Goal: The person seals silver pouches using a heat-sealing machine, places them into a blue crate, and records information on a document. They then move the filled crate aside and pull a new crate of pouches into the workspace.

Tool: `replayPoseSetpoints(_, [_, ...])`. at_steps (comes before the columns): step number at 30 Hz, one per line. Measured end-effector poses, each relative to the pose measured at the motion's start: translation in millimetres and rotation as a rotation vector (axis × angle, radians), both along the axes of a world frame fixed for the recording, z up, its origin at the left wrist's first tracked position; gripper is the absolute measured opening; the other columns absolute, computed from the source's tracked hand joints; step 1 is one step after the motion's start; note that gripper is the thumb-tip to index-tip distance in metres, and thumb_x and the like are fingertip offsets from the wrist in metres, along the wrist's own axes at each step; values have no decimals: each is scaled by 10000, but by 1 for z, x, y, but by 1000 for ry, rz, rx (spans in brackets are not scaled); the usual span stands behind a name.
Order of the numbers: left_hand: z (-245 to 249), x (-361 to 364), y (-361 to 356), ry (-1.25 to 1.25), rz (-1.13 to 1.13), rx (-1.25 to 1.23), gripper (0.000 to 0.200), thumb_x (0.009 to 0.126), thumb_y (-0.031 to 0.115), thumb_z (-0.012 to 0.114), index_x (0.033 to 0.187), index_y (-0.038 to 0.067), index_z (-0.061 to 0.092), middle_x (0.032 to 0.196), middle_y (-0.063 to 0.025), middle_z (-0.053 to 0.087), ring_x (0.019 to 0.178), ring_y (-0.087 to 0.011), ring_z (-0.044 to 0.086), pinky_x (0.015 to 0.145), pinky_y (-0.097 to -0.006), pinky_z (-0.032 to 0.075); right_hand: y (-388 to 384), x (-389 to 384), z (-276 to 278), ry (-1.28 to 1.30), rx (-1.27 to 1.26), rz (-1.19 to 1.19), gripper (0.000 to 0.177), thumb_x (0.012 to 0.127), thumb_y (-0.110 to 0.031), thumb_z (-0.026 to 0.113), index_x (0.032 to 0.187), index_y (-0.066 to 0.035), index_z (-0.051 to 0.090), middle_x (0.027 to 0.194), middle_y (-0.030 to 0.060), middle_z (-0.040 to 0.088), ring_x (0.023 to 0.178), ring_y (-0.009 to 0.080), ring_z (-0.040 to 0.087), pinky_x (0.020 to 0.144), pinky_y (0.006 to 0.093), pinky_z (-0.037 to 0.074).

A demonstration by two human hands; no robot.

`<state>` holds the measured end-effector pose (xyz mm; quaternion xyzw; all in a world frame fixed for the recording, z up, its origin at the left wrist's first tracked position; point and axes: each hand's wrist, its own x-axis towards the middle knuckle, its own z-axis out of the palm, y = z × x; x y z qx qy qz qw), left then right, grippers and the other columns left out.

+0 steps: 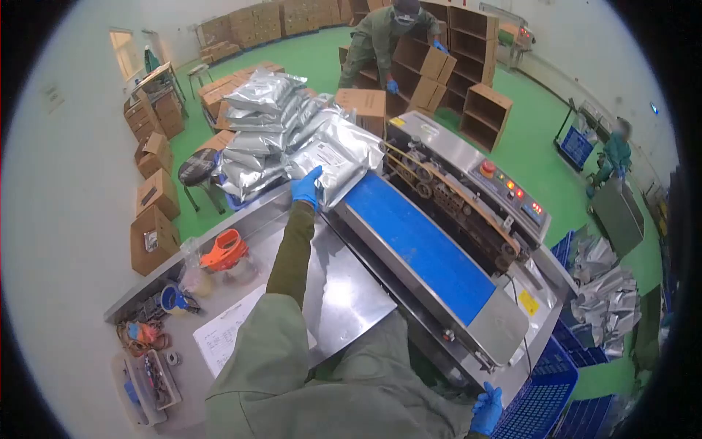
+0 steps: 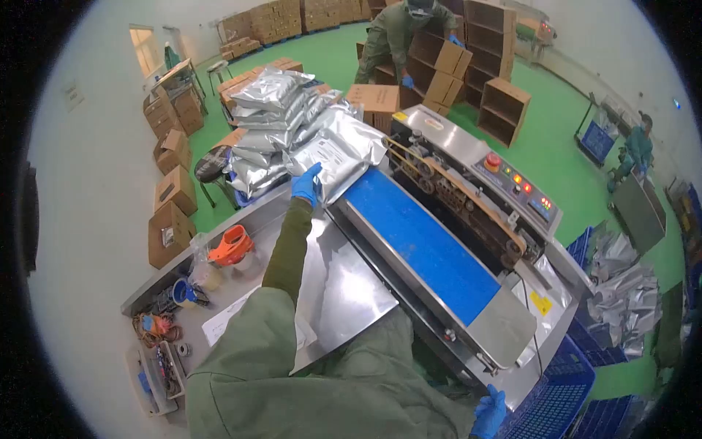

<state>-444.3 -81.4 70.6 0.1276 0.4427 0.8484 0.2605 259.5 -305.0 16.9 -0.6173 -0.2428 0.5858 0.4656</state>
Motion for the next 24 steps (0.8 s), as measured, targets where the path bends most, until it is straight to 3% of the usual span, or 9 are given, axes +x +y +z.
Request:
replayPoseSetpoints(3, [30,-9,7,403,334,-69,586,660,-19,730,1153,-41,414,1068,-101,548,891,-183,562,761,-268,476,0,-14,17,53,-73,20,389,890,-347,497,1099,-27,566,672,8,514,517,100,432,448,219,360])
replayPoseSetpoints(6, [97,-11,-1,654,373,-76,758,639,164,771,1208,-91,341,1115,-176,488,961,-239,513,830,-307,431,6,-24,17,14,-107,45,465,902,-397,477,1165,-17,531,655,-40,457,508,50,373,425,163,307])
replayPoseSetpoints(12, [306,-58,3,706,426,548,504,710,113,719,1103,-28,438,957,-66,514,833,-135,500,699,-269,447,28,-35,12,99,-197,133,398,911,-334,467,1216,-79,460,667,-24,430,509,70,375,416,190,315])
replayPoseSetpoints(16, [398,-143,10,922,346,626,361,764,142,683,1040,-18,513,915,-68,561,768,-132,516,652,-270,447,40,1,-42,-98,-141,324,310,908,-300,469,1147,-103,484,664,-24,404,539,93,368,425,239,302])
replayPoseSetpoints(17, [405,-168,12,1044,256,572,329,777,149,674,1024,-15,532,904,-69,573,752,-131,520,640,-270,447,44,2,-45,-98,-139,330,310,908,-300,469,1147,-103,484,664,-24,404,539,93,368,425,239,302])
replayPoseSetpoints(18, [417,-150,25,632,749,805,224,800,164,650,938,-1,584,815,-56,591,693,-120,529,590,-290,443,46,0,-39,103,-267,231,310,904,-313,477,1138,-111,488,658,-21,404,534,93,365,425,239,301])
replayPoseSetpoints(19, [410,-164,30,628,750,816,224,800,164,650,938,-1,584,815,-56,591,693,-120,529,590,-290,443,48,-1,-33,304,-389,126,309,900,-327,486,1129,-119,492,652,-18,405,529,94,362,425,238,301])
replayPoseSetpoints(21, [364,-216,50,178,402,550,599,733,140,676,1192,29,307,784,-60,507,534,-120,482,435,-246,406,42,-28,-18,114,-348,180,338,891,-385,496,1118,-134,504,658,-15,443,533,95,383,432,233,329])
replayPoseSetpoints(24, [244,-276,87,359,736,-150,578,771,312,536,1244,50,333,1008,-83,448,790,-187,459,653,-313,369,32,-52,5,-122,-334,188,375,885,-437,492,1102,-132,525,716,-3,521,550,99,436,459,225,387])
